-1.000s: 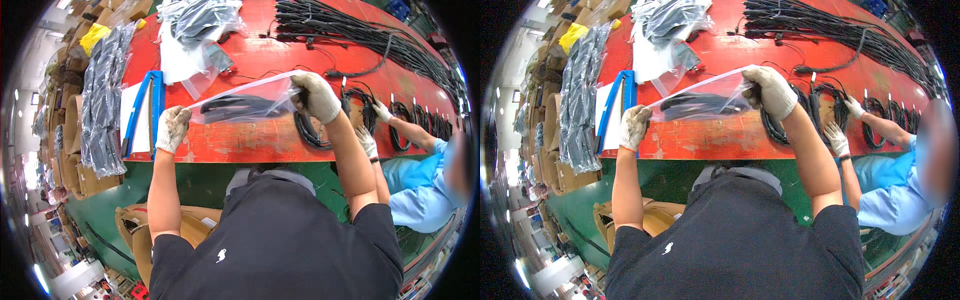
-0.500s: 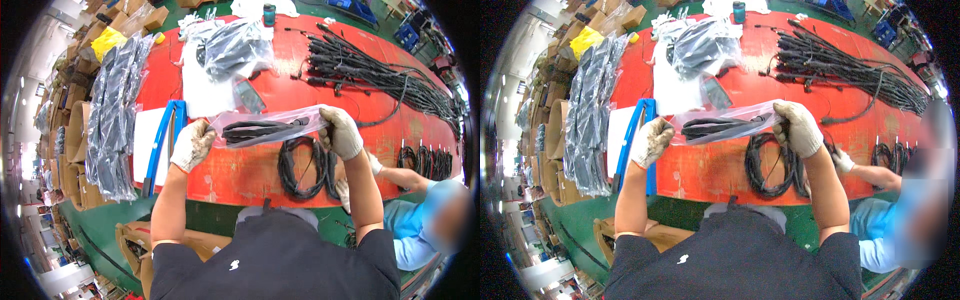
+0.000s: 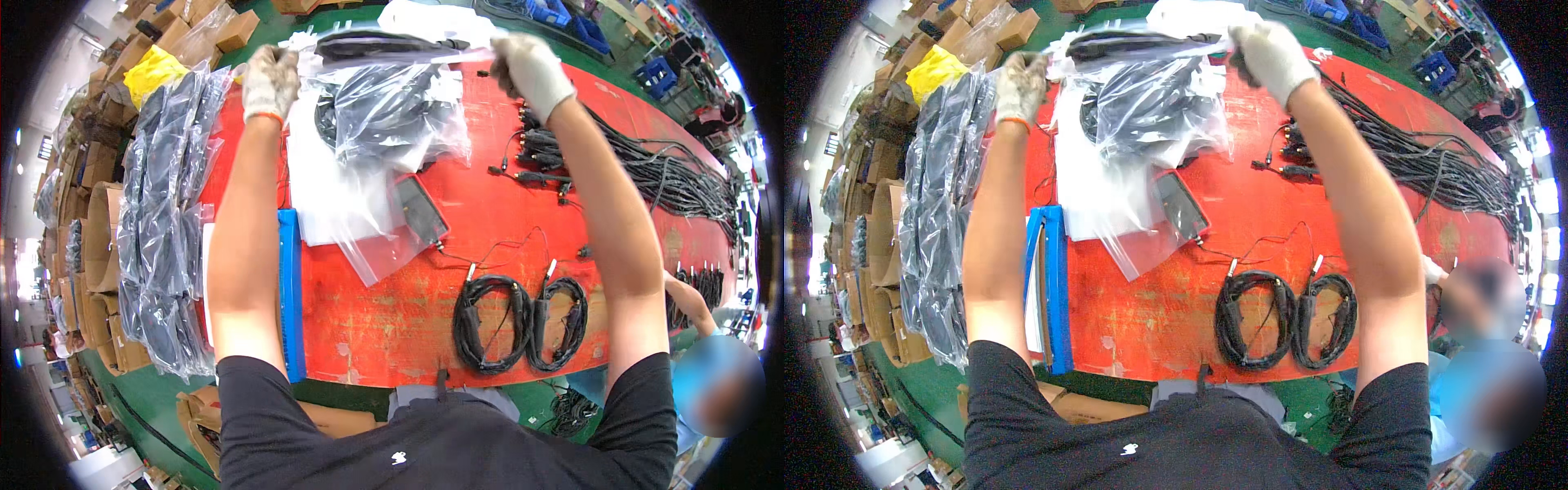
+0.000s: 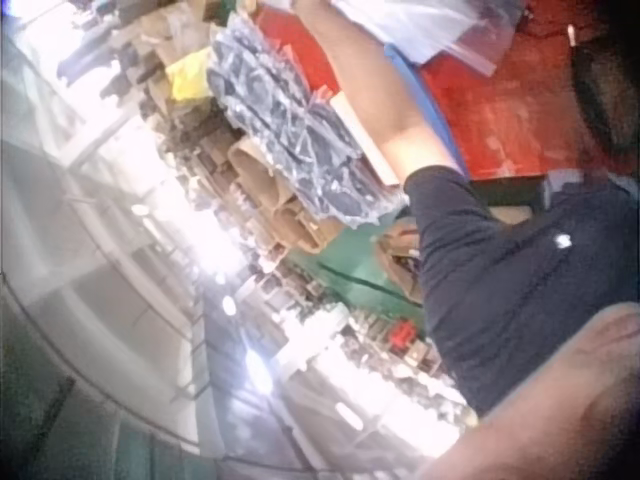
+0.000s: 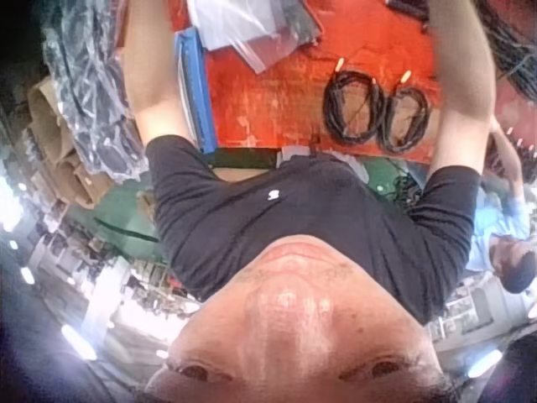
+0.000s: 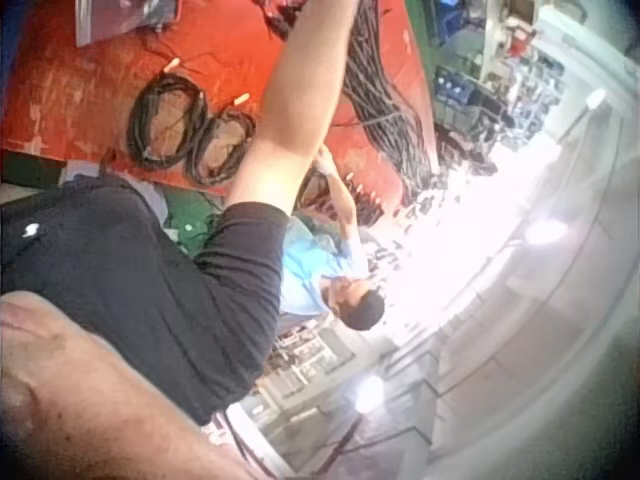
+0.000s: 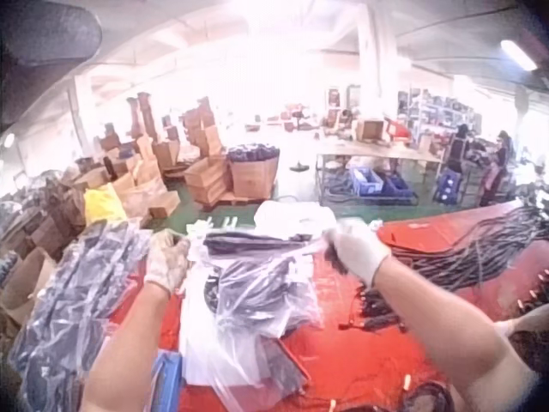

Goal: The person packages coiled cables into plastic bags by hand at a workstation.

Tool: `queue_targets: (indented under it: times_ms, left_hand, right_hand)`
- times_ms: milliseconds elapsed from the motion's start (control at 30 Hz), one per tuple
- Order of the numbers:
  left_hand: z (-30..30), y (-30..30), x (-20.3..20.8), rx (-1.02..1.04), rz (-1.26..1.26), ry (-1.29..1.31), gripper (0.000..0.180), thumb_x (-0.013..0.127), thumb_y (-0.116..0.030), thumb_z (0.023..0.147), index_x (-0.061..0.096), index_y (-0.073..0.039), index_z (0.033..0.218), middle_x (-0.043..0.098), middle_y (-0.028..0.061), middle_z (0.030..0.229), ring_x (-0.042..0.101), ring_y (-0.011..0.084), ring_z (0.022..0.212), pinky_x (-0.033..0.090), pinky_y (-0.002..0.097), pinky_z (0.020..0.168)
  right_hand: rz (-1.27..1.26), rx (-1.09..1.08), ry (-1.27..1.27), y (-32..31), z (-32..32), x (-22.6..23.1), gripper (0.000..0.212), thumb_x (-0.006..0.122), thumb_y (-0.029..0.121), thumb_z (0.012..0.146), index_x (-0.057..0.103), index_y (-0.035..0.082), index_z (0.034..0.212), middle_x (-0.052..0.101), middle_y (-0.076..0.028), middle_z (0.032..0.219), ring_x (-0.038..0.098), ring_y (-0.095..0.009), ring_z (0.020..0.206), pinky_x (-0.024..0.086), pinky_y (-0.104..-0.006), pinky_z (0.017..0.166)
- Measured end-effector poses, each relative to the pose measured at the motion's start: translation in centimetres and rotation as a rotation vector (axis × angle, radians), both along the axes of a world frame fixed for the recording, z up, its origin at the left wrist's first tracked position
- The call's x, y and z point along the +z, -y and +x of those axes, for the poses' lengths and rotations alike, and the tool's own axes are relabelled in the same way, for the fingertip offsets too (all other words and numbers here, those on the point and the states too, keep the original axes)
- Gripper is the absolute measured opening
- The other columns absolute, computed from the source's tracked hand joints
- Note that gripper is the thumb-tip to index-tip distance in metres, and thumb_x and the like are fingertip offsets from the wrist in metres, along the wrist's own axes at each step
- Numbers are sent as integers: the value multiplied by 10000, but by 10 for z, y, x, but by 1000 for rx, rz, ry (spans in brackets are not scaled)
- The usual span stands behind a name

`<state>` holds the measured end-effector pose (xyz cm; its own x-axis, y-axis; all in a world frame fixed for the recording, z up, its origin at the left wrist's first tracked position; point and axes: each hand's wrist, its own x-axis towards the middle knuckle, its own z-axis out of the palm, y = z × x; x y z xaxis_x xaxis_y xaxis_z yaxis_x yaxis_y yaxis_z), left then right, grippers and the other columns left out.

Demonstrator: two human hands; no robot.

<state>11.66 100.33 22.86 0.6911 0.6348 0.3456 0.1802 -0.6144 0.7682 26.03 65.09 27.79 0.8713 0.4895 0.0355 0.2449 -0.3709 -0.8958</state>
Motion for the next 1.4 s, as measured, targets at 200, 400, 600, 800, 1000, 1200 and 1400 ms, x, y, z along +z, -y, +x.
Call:
queue_targets:
  times_ms: [200,400,600,800,1000,1200,1400]
  left_hand:
    - [-39,-86,-214,73,-239,-134,188,588,-85,975,568,46,1108,687,136,814,653,183,584,538,307,461]
    - [-73,12,-226,174,-357,-47,329,651,-160,938,605,54,1184,713,133,924,697,242,822,593,327,668]
    - [-209,178,-257,-89,166,-511,575,782,-436,847,628,-32,1226,669,179,1189,647,316,1071,499,400,989]
    - [-220,240,-294,-244,312,-999,497,582,-459,944,603,-143,1327,628,95,1273,558,340,1200,394,525,1062]
    - [-229,201,-293,-83,107,-451,264,579,-279,991,726,-79,1081,723,124,1037,672,312,963,515,441,912]
    - [-217,174,-211,35,-57,-220,248,612,-259,992,709,-39,1052,716,208,932,694,313,842,533,415,760]
    - [-234,186,-175,57,223,-252,280,619,-289,990,668,-37,1102,706,238,938,683,417,896,531,494,778]
  right_hand:
    - [-531,93,22,-64,-13,-185,450,471,381,961,716,31,1099,668,-265,1181,615,-410,1161,457,-463,1023]
    - [-398,-5,101,-13,-57,-238,430,571,403,943,700,34,1121,701,-236,1120,660,-388,1089,501,-430,955]
    - [-324,-116,-187,91,-203,-254,265,639,243,941,690,28,1088,717,-218,1024,706,-360,969,547,-406,853]
    - [-507,-89,-192,172,-357,-252,250,645,267,941,701,69,1083,711,-192,1046,688,-360,1002,536,-406,897]
    - [-786,-221,76,258,-365,-261,564,730,284,820,563,65,1312,582,-186,1323,523,-395,1257,406,-484,1085]
    - [-910,-53,258,289,-301,-292,780,689,414,852,409,53,1484,533,-191,1409,498,-354,1307,389,-459,1113]
    - [-1149,154,-33,259,-261,-286,744,665,406,880,404,31,1467,608,-239,1266,639,-375,1146,518,-453,964]
